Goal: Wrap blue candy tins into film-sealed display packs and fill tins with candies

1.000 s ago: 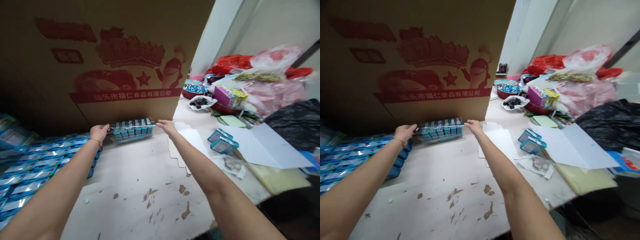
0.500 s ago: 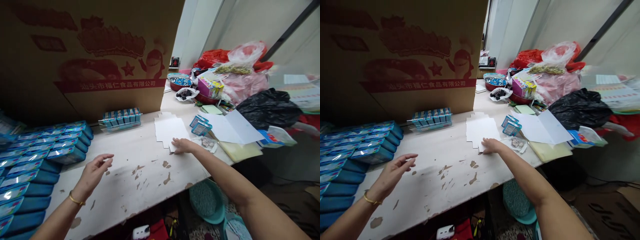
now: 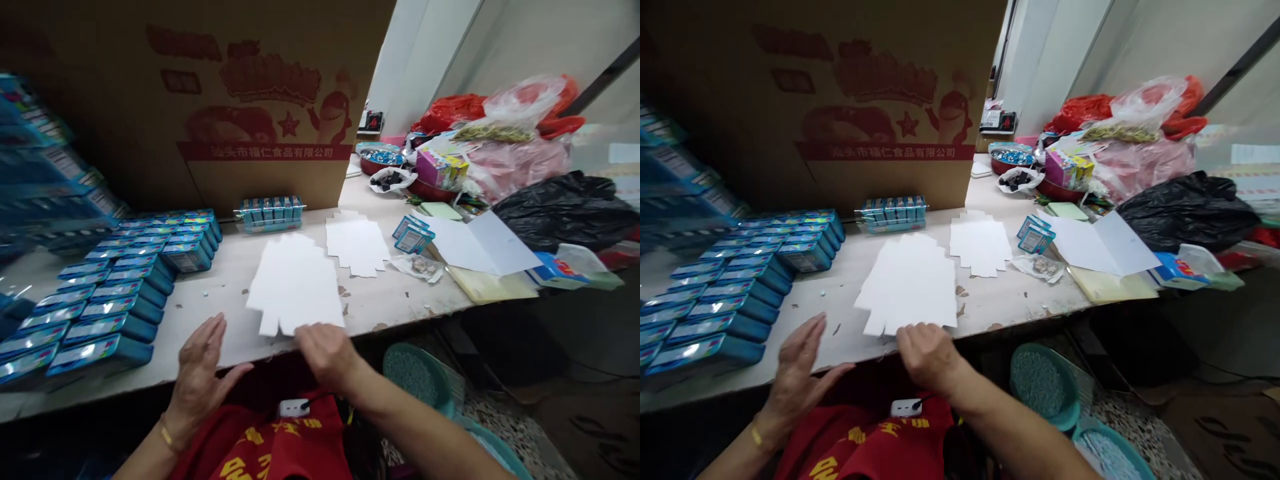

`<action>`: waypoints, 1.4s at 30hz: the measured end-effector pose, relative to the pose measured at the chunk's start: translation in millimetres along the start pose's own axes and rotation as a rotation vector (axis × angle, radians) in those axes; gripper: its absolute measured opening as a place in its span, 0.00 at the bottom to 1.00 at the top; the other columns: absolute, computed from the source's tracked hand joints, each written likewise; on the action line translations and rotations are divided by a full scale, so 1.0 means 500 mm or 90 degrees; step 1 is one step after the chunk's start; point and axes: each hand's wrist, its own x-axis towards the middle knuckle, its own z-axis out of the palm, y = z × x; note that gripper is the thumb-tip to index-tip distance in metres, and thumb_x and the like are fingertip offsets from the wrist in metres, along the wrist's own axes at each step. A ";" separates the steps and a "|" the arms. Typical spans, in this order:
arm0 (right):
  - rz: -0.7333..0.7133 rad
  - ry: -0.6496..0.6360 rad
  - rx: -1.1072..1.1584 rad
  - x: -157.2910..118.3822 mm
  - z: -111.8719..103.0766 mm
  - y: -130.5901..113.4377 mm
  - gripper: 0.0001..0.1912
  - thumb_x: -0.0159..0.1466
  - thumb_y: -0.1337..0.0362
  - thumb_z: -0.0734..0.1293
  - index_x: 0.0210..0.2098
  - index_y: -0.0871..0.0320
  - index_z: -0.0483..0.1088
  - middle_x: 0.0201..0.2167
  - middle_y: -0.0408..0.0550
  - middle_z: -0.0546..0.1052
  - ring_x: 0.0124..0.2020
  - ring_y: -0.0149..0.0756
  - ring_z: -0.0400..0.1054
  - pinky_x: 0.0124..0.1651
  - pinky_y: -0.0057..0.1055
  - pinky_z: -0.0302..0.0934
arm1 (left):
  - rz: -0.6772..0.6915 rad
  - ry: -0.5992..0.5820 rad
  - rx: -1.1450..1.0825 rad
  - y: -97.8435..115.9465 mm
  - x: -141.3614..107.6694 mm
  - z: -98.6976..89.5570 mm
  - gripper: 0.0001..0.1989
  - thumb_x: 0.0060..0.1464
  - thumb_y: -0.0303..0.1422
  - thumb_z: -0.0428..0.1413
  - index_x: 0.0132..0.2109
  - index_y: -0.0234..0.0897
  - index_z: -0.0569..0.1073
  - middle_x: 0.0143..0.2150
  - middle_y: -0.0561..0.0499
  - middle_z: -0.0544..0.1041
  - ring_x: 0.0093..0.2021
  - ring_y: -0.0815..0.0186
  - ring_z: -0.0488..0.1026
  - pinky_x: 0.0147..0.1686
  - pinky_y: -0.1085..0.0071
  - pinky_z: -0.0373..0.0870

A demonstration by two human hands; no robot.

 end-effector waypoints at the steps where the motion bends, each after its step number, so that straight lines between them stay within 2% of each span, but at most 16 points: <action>1: -0.005 0.000 0.023 -0.012 0.031 -0.050 0.12 0.62 0.72 0.53 0.30 0.59 0.66 0.21 0.47 0.68 0.23 0.34 0.58 0.27 0.33 0.46 | 0.050 -0.056 0.024 -0.009 -0.018 0.014 0.39 0.46 0.42 0.56 0.62 0.40 0.49 0.60 0.40 0.57 0.60 0.50 0.53 0.56 0.53 0.51; 3: 0.016 -0.005 0.059 -0.036 0.088 -0.114 0.11 0.62 0.72 0.54 0.28 0.59 0.65 0.21 0.46 0.68 0.23 0.33 0.59 0.27 0.32 0.47 | 0.124 -0.194 0.031 -0.033 -0.046 0.043 0.34 0.50 0.40 0.53 0.61 0.37 0.51 0.61 0.40 0.57 0.61 0.52 0.50 0.57 0.53 0.49; 5: 0.036 -0.007 0.091 -0.058 0.128 -0.135 0.11 0.63 0.71 0.54 0.30 0.59 0.65 0.25 0.47 0.71 0.27 0.33 0.62 0.30 0.32 0.49 | 0.138 -0.277 0.019 -0.059 -0.064 0.067 0.25 0.54 0.35 0.48 0.59 0.38 0.57 0.60 0.43 0.59 0.61 0.57 0.53 0.57 0.55 0.49; 9: 0.020 -0.001 0.139 -0.089 0.159 -0.124 0.10 0.64 0.69 0.54 0.37 0.59 0.66 0.35 0.50 0.74 0.35 0.34 0.65 0.37 0.32 0.52 | 0.086 -0.297 -0.019 -0.075 -0.057 0.081 0.16 0.57 0.32 0.45 0.50 0.44 0.68 0.55 0.48 0.67 0.54 0.61 0.61 0.51 0.59 0.56; 13: -0.041 -0.015 0.105 -0.104 0.163 -0.133 0.13 0.63 0.71 0.55 0.45 0.62 0.65 0.45 0.57 0.71 0.46 0.40 0.64 0.43 0.35 0.54 | 0.053 -0.290 -0.034 -0.033 -0.007 0.068 0.11 0.57 0.31 0.46 0.41 0.43 0.73 0.46 0.50 0.73 0.49 0.62 0.64 0.48 0.61 0.57; 16: -0.060 -0.060 0.116 -0.104 0.141 -0.130 0.16 0.63 0.67 0.56 0.50 0.62 0.62 0.48 0.57 0.69 0.49 0.41 0.61 0.46 0.36 0.55 | 0.103 -0.332 0.050 0.010 0.037 0.060 0.11 0.55 0.25 0.45 0.35 0.40 0.72 0.39 0.49 0.74 0.48 0.59 0.63 0.49 0.54 0.54; 17: -0.064 -0.085 0.140 -0.105 0.128 -0.119 0.19 0.63 0.63 0.58 0.53 0.61 0.60 0.50 0.56 0.68 0.50 0.41 0.60 0.48 0.37 0.54 | 0.139 -0.368 0.077 0.018 0.049 0.059 0.11 0.53 0.23 0.45 0.34 0.38 0.71 0.37 0.48 0.73 0.47 0.59 0.63 0.47 0.54 0.55; 19: -0.053 -0.128 0.181 -0.108 0.103 -0.082 0.29 0.59 0.55 0.62 0.57 0.58 0.55 0.54 0.53 0.64 0.54 0.42 0.55 0.53 0.40 0.52 | 0.202 -0.444 0.104 0.024 0.067 0.059 0.10 0.52 0.22 0.46 0.32 0.36 0.70 0.35 0.48 0.72 0.42 0.60 0.64 0.41 0.60 0.59; 21: -0.018 -0.144 0.189 -0.116 0.091 -0.029 0.33 0.57 0.55 0.64 0.58 0.56 0.52 0.57 0.52 0.60 0.57 0.43 0.51 0.56 0.43 0.48 | 0.227 -0.485 0.109 0.018 0.075 0.062 0.10 0.53 0.23 0.45 0.32 0.36 0.70 0.35 0.47 0.71 0.39 0.61 0.64 0.33 0.66 0.60; 24: 0.025 -0.098 0.209 -0.124 0.105 0.043 0.18 0.61 0.65 0.60 0.51 0.55 0.63 0.51 0.49 0.67 0.53 0.38 0.56 0.53 0.38 0.52 | 0.222 -0.489 0.122 0.005 0.079 0.067 0.11 0.55 0.26 0.44 0.34 0.37 0.71 0.35 0.48 0.71 0.39 0.62 0.64 0.31 0.69 0.59; 27: 0.052 -0.041 0.233 -0.104 0.117 0.074 0.10 0.62 0.67 0.58 0.39 0.56 0.71 0.41 0.46 0.73 0.43 0.34 0.62 0.47 0.34 0.55 | 0.209 -0.493 0.111 0.008 0.082 0.065 0.14 0.58 0.33 0.42 0.34 0.38 0.72 0.35 0.48 0.71 0.39 0.63 0.64 0.32 0.69 0.59; 29: 0.046 -0.066 0.195 -0.072 0.106 0.068 0.09 0.62 0.65 0.59 0.35 0.56 0.72 0.36 0.46 0.74 0.39 0.35 0.62 0.44 0.34 0.54 | 0.189 -0.488 0.112 0.023 0.088 0.061 0.17 0.59 0.37 0.42 0.33 0.38 0.73 0.35 0.48 0.72 0.39 0.62 0.65 0.32 0.69 0.59; 31: 0.012 -0.136 0.116 -0.034 0.087 0.048 0.10 0.62 0.66 0.59 0.31 0.57 0.72 0.31 0.47 0.73 0.36 0.35 0.61 0.41 0.35 0.52 | 0.175 -0.474 0.130 0.043 0.097 0.057 0.18 0.59 0.38 0.42 0.33 0.37 0.74 0.35 0.47 0.72 0.39 0.61 0.65 0.32 0.68 0.59; 35: -0.076 -0.245 0.001 0.026 0.068 0.006 0.09 0.58 0.71 0.60 0.25 0.61 0.70 0.27 0.50 0.71 0.34 0.38 0.60 0.37 0.36 0.50 | 0.192 -0.491 0.152 0.076 0.108 0.063 0.15 0.58 0.32 0.43 0.31 0.34 0.73 0.33 0.45 0.73 0.37 0.61 0.67 0.31 0.68 0.59; 38: -0.115 -0.254 -0.019 0.043 0.077 -0.010 0.09 0.58 0.71 0.59 0.26 0.61 0.70 0.27 0.51 0.70 0.34 0.39 0.60 0.37 0.37 0.50 | 0.169 -0.507 0.152 0.086 0.105 0.079 0.13 0.56 0.28 0.45 0.32 0.36 0.73 0.33 0.46 0.74 0.36 0.61 0.69 0.30 0.69 0.60; 42: -0.140 -0.255 -0.027 0.048 0.083 -0.010 0.10 0.59 0.70 0.59 0.27 0.62 0.70 0.27 0.51 0.70 0.34 0.40 0.61 0.37 0.37 0.53 | 0.127 -0.474 0.171 0.094 0.101 0.096 0.12 0.56 0.31 0.45 0.35 0.39 0.73 0.32 0.48 0.74 0.36 0.60 0.70 0.28 0.70 0.61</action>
